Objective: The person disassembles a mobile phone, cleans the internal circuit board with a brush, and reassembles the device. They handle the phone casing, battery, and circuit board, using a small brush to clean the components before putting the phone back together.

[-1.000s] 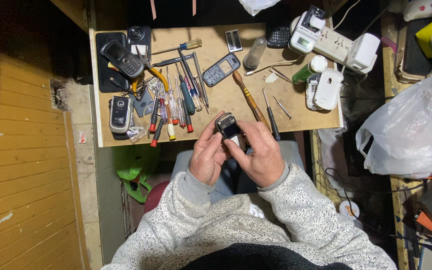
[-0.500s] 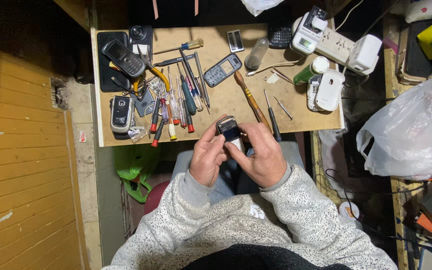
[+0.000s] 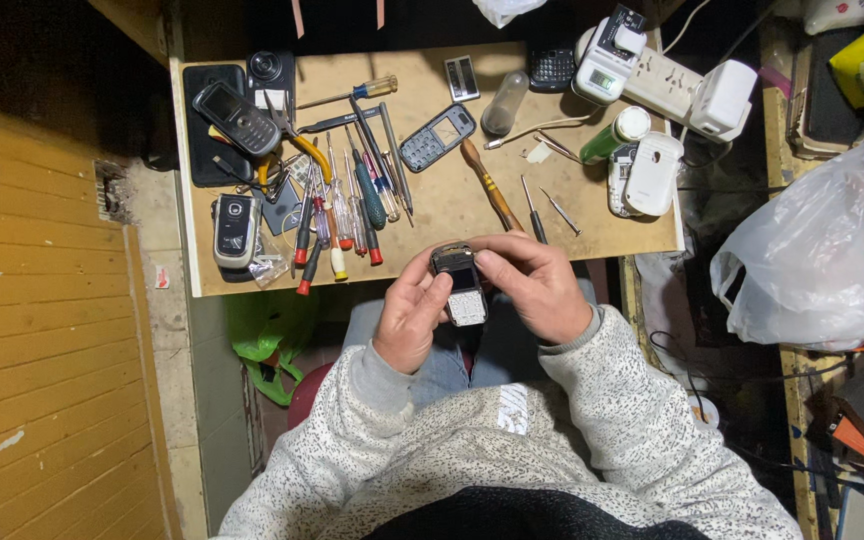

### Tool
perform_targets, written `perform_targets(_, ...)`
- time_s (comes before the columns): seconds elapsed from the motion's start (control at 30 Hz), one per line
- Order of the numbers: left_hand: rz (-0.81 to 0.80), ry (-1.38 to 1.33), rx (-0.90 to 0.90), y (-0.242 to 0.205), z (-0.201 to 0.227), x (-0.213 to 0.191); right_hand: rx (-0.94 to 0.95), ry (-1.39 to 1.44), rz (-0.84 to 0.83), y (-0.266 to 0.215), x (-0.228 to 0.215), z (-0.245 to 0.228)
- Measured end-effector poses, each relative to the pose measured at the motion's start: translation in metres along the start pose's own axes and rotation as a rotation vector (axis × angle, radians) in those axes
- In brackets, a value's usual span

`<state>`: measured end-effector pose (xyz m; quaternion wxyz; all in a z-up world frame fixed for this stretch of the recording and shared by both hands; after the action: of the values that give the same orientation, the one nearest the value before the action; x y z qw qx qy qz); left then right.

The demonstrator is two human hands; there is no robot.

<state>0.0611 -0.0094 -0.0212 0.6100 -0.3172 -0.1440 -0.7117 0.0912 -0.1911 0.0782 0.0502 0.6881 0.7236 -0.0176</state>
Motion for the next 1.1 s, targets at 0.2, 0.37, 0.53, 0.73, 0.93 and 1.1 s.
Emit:
perform_targets(0.2, -0.044, 0.028, -0.027, -0.003, 0.012, 0.014, 0.260, 0.326, 0.039, -0.005, 0.004, 0.021)
perform_targets(0.37, -0.063, 0.025, -0.052, -0.007, 0.008, 0.015, 0.405, 0.436, 0.081, -0.013, -0.004, 0.071)
perform_targets(0.53, -0.058, 0.040, -0.079, -0.005, -0.008, 0.000, 0.422, 0.455, 0.082, -0.015, -0.002, 0.073)
perform_targets(0.73, -0.085, 0.046, -0.059, -0.005, 0.008, 0.014, 0.375, 0.452, 0.109, -0.008, 0.004, 0.032)
perform_targets(0.93, -0.072, 0.023, -0.070, -0.012, 0.048, 0.053, 0.336, 0.437, 0.107, -0.013, -0.001, 0.047)
perform_targets(1.1, -0.062, 0.059, -0.078, -0.012, 0.037, 0.041, 0.311, 0.474, 0.132, -0.015, 0.002, 0.051)
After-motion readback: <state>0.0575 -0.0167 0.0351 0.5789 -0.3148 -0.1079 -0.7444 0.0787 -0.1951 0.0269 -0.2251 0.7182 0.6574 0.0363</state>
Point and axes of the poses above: each hand's wrist, its own y-axis towards the middle knuckle, its own x-axis out of the palm, z = x × y, the point moved 7 cm from there along y, towards the middle knuckle
